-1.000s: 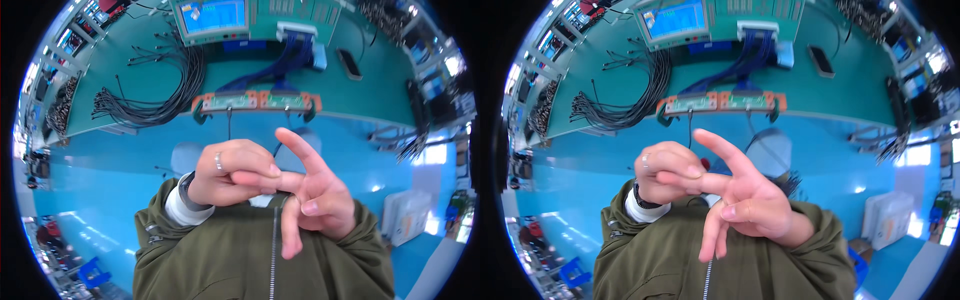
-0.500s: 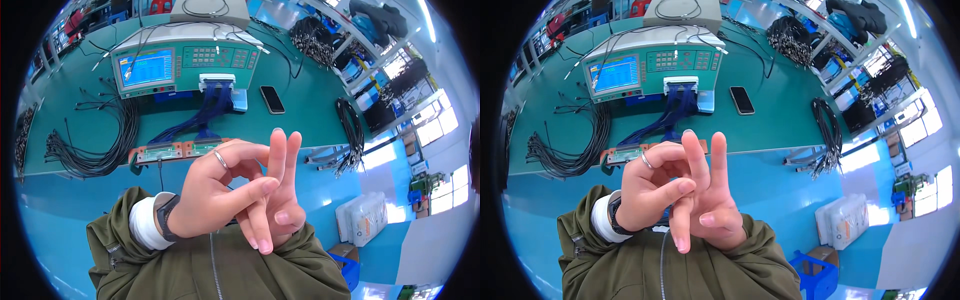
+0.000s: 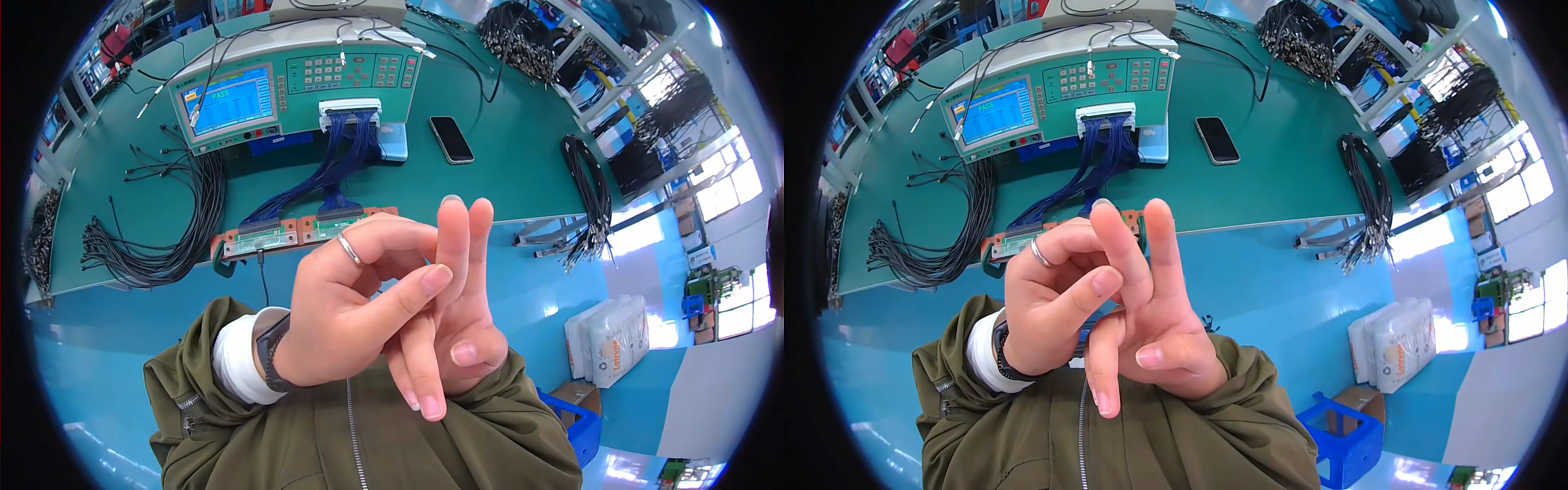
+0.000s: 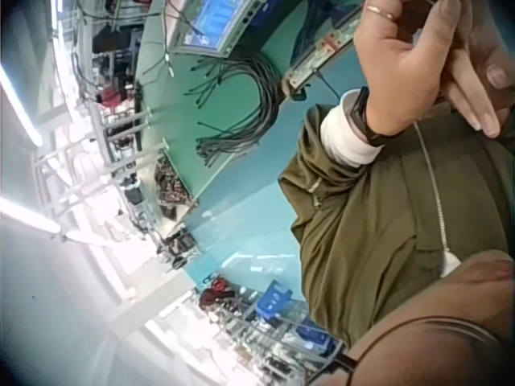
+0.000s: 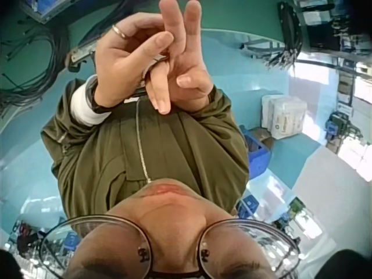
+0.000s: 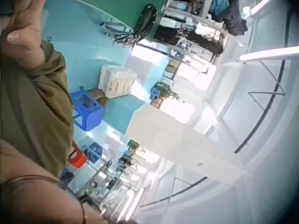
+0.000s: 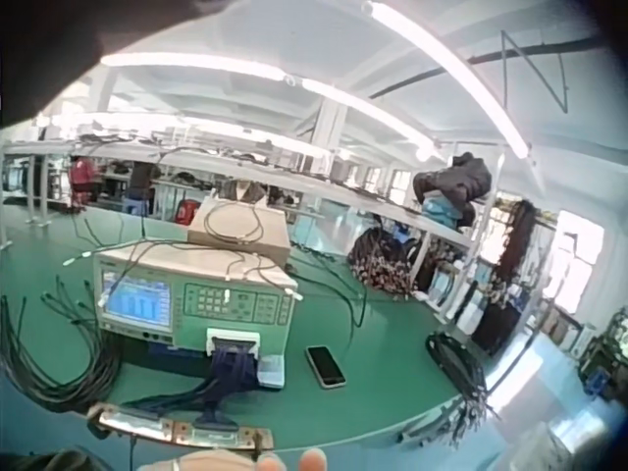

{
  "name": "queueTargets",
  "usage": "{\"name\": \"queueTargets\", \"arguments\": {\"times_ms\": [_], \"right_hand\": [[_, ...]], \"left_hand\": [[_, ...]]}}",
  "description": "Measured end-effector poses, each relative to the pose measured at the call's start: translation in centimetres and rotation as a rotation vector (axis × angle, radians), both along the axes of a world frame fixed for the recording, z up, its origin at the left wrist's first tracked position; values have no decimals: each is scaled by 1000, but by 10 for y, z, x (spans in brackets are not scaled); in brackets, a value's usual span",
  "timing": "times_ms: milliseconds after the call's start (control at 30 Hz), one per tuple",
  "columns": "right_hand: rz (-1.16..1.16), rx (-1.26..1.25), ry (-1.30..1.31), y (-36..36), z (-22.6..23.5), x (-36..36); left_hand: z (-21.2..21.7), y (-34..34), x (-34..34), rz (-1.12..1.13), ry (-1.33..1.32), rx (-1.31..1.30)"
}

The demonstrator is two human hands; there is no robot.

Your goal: Testing electronic cable harnesses by plugging them into a test board and verifying the results on a monitor screen.

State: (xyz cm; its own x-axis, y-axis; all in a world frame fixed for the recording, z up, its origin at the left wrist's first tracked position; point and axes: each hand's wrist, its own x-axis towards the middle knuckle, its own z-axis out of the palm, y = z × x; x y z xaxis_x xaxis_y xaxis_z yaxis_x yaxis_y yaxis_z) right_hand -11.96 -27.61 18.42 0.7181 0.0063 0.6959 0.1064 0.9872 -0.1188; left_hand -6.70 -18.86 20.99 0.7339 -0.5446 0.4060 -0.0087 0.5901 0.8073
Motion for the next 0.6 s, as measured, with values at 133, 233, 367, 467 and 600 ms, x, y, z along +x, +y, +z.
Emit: {"name": "queueTargets", "arguments": {"times_ms": [133, 233, 367, 467, 600], "right_hand": [[32, 16, 19, -1, 1, -3], [50, 27, 40, -1, 1, -5], [102, 44, 24, -3, 1, -6], [131, 69, 22, -3, 0, -5], [149, 67, 27, -3, 0, -6]], "left_hand": [[-2, 1, 1, 16, -20, -25], [-6, 2, 3, 21, -65, -30], [-9, 2, 5, 39, -96, -56], [-10, 4, 5, 30, -84, -57], [-9, 5, 4, 10, -40, -78]]}}
